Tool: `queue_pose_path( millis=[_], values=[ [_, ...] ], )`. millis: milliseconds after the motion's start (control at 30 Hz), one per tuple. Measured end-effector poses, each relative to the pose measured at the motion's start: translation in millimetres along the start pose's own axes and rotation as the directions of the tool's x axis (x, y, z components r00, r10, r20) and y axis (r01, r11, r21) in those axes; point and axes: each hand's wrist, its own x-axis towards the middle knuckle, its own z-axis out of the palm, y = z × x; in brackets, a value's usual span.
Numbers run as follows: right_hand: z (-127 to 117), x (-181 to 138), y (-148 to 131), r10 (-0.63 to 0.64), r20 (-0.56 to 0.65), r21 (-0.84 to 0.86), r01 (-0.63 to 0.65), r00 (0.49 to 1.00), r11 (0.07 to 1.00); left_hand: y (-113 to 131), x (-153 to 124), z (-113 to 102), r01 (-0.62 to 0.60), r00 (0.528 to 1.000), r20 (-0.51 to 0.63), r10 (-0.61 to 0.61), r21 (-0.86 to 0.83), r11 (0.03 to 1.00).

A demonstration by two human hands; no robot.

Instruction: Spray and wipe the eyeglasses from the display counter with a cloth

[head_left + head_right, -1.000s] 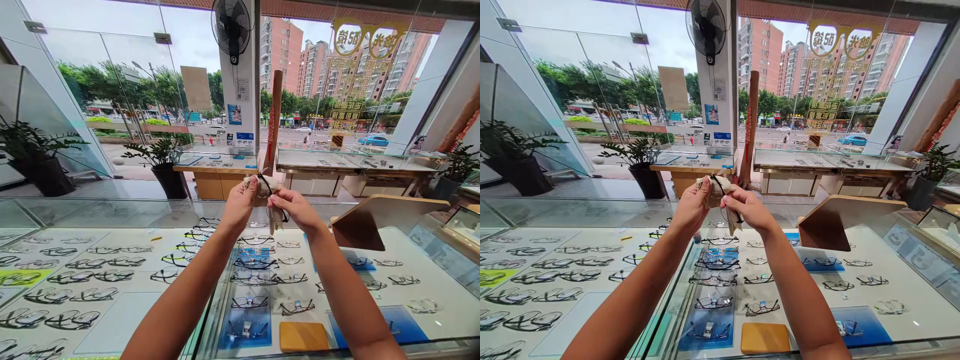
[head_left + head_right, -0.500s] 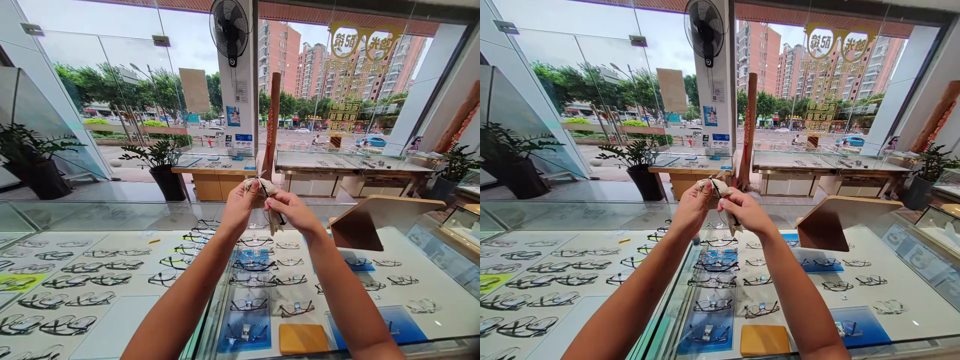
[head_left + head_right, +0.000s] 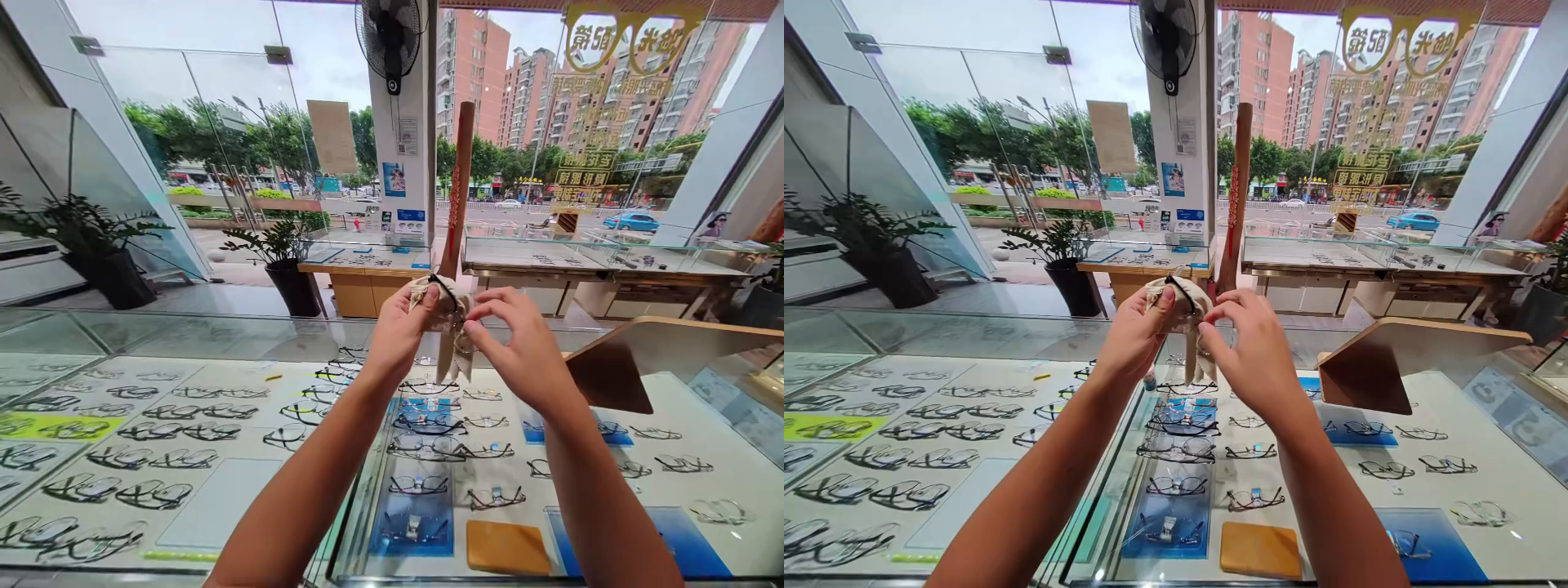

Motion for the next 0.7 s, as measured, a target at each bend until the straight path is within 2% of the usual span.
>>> queue_pose_path(
  millis=[100,200,333,467,567,700],
  values=[
    [1.8,6.4,12.2,0.003,0.059,0.071,-0.008,0.998,0.997,-1.7,-0.7,2.7,-0.031,0.999,0.039,0.03,0.023,0.999],
    [5.2,12.8,22.8,0.028,0.126,0.224,-0.056,0.992,0.973,-5.4,-1.7,5.2,-0.033,0.998,0.06,0.032,0.027,0.999],
    [10.9,19.0,38.8,0.09,0.211,0.436,-0.176,0.973,0.883,-7.6,-1.7,4.7,-0.001,0.992,0.123,-0.001,0.017,1.0],
    [12.0,21.3,47.2,0.115,0.284,0.576,-0.265,0.952,0.774,-4.5,-1.4,2.7,0.038,0.985,0.168,-0.042,0.024,0.999],
    [9.6,20.9,43.0,0.108,0.309,0.628,-0.288,0.945,0.723,-5.2,-3.2,3.0,-0.005,0.99,0.143,-0.008,0.088,0.996],
    [8.0,19.3,32.0,0.026,0.351,0.579,-0.24,0.936,0.779,-11.2,-7.2,5.2,-0.092,0.996,0.009,0.092,0.19,0.978]
  ],
)
